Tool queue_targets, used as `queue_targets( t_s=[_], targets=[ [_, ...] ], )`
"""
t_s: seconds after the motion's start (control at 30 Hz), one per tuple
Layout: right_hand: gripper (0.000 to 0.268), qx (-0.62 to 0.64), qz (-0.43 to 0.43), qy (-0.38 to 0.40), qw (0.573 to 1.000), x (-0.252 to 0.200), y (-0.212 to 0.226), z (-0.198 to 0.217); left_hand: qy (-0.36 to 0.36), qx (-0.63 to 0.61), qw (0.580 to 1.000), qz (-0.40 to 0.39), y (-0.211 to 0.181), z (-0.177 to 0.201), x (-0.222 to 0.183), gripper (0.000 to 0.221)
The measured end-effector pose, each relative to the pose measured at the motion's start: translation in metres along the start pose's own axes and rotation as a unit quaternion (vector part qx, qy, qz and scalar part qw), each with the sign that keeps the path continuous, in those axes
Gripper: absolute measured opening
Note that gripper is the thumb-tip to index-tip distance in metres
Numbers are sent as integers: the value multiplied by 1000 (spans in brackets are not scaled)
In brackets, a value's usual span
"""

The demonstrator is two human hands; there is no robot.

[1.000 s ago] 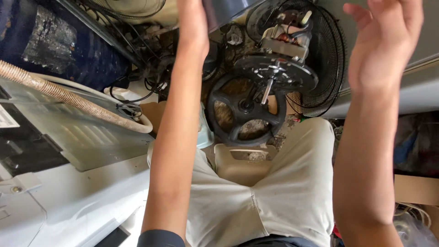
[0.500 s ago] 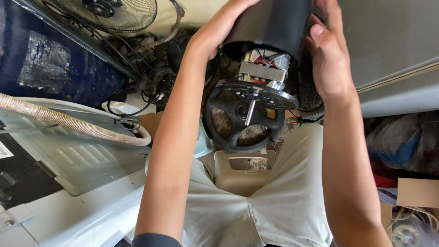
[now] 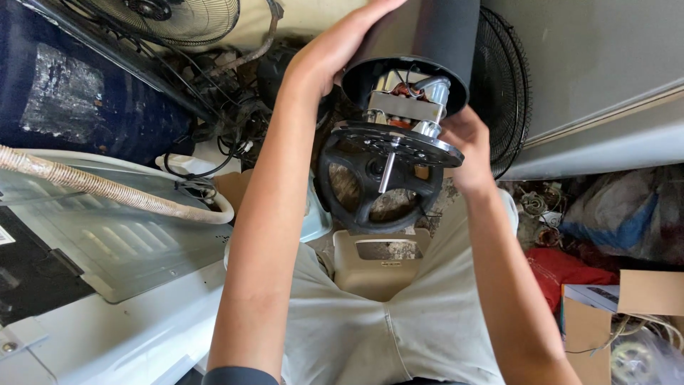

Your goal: Repairing an electric motor by cleaning the housing and using a screwdriver

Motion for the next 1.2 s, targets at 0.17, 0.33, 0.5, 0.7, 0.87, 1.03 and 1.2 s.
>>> queue_targets(
  t_s=[0.17, 0.33, 0.5, 0.7, 0.87, 1.03, 1.2],
  targets=[
    [25, 0, 22, -31, 999, -15, 4, -8, 4, 16, 1000, 3, -1, -4, -6, 81],
    [38, 28, 44, 27, 998, -26, 16, -20, 7, 35, 999, -23, 4, -1, -3, 98],
    [62, -37, 143, 16, 989, -29, 45, -18, -36, 7, 998, -42, 13, 14, -2, 88],
    [110, -8, 111, 31, 993, -36, 95, -34, -61, 68, 996, -16, 10, 6, -21, 89],
    [100, -180, 163, -10, 970, -35, 95, -40, -8, -57, 994, -98, 25, 19, 4, 99],
    [83, -181, 168, -74, 966, -41, 92, -40, 130, -225, 925, -277, 66, 38, 29, 84],
    [94, -134, 174, -96, 971, -42, 85, -33, 197, -226, 861, -410, 103, 36, 14, 104]
  ],
)
Point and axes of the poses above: each hand's wrist, its own x-axis towards the middle knuckle, its own z-axis out of the back of the hand, y = z × x, the point moved 7 cm from there along x, towards the middle knuckle, and after that the axes turned 9 degrees about -x, right-handed, at the moved point
